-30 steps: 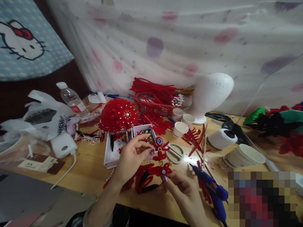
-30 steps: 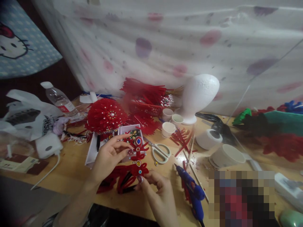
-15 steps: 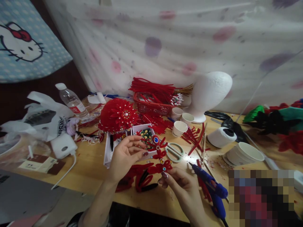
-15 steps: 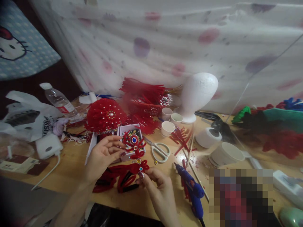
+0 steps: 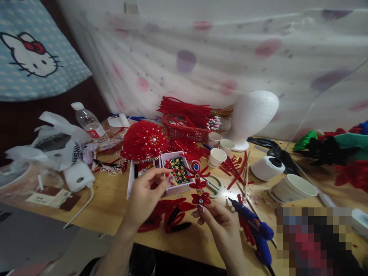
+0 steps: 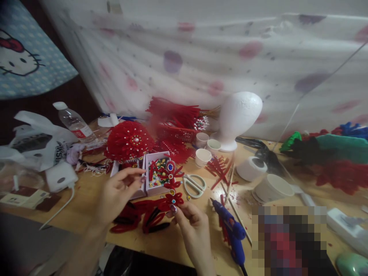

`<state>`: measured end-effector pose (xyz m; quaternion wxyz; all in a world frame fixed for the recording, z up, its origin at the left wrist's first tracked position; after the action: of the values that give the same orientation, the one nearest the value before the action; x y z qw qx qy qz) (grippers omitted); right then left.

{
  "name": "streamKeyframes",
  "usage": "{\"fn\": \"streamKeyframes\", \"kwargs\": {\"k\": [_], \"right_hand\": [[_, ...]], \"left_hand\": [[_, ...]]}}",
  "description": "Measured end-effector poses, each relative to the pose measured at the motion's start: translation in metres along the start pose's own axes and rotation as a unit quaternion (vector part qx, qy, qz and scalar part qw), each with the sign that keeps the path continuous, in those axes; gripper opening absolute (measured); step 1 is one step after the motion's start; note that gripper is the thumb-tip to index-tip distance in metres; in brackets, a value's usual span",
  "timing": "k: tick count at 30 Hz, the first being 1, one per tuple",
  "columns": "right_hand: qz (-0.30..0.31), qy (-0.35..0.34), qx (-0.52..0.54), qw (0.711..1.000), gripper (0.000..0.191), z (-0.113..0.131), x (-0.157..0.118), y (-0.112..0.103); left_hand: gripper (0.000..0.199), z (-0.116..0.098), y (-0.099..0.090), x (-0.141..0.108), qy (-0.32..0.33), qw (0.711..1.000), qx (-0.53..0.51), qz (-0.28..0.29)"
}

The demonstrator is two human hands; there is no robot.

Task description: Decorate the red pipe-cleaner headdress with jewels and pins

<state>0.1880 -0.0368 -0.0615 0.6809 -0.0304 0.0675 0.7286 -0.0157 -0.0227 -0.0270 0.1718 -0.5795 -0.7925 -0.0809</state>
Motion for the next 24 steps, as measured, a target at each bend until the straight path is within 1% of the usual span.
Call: {"fn": "streamKeyframes", "kwargs": {"k": [1, 3, 4, 6, 8, 10, 11, 13, 15, 17, 20, 22, 24], "right_hand": [[0.001, -0.002, 0.003, 1.000, 0.024, -0.001, -0.001, 0.000], [0.007, -0.002, 0.005, 1.000, 0.023, -0.003, -0.002, 0.001], [0.010, -0.002, 0.005, 1.000, 0.023, -0.004, -0.004, 0.001], [0.025, -0.001, -0.013, 1.000, 0.021, -0.006, -0.006, -0.001], [0.058, -0.005, -0.060, 0.997, 0.018, -0.007, -0.007, -0.003], [0.071, -0.014, -0.085, 0.994, 0.018, -0.006, -0.008, -0.007], [0.066, -0.014, -0.078, 0.995, 0.021, -0.004, -0.007, -0.009], [0.037, -0.009, -0.036, 0.999, 0.027, 0.002, -0.005, -0.012], [0.027, -0.003, 0.001, 1.000, 0.027, 0.009, 0.000, -0.011], [0.048, 0.004, 0.028, 0.998, 0.023, 0.015, 0.004, -0.009], [0.105, 0.024, 0.068, 0.992, 0.015, 0.021, 0.008, -0.003], [0.137, 0.039, 0.090, 0.986, 0.011, 0.021, 0.007, 0.001], [0.150, 0.047, 0.110, 0.981, 0.010, 0.020, 0.006, 0.003]], "left_hand": [[0.014, -0.001, 0.007, 0.000, 0.028, 0.999, 0.013, 0.031], [0.017, -0.001, 0.019, 0.000, 0.061, 0.996, 0.024, 0.067], [0.017, -0.001, 0.024, 0.000, 0.063, 0.995, 0.025, 0.074], [0.015, 0.001, 0.030, 0.000, 0.045, 0.996, 0.021, 0.075], [0.013, 0.003, 0.032, -0.001, 0.029, 0.997, 0.011, 0.075], [0.014, 0.004, 0.032, -0.002, 0.025, 0.996, -0.001, 0.082], [0.014, 0.004, 0.030, -0.002, 0.029, 0.996, -0.005, 0.089], [0.015, 0.005, 0.027, -0.003, 0.038, 0.993, -0.006, 0.108], [0.014, 0.006, 0.022, -0.004, 0.044, 0.990, 0.000, 0.133], [0.013, 0.007, 0.018, -0.004, 0.044, 0.985, -0.003, 0.167], [0.012, 0.007, 0.013, -0.005, 0.037, 0.978, -0.019, 0.205], [0.011, 0.006, 0.012, -0.007, 0.028, 0.978, -0.029, 0.203], [0.010, 0.005, 0.013, -0.009, 0.004, 0.981, -0.050, 0.187]]}}
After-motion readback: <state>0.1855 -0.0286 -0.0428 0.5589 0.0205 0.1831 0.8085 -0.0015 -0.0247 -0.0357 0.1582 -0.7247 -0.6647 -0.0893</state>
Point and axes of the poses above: each hand's wrist, its own x-axis towards the middle knuckle, its own y-axis out of the palm, z = x × y, the point moved 1 cm from there along x, towards the middle knuckle, and after that the axes turned 10 degrees about y, right-handed, at the moved point
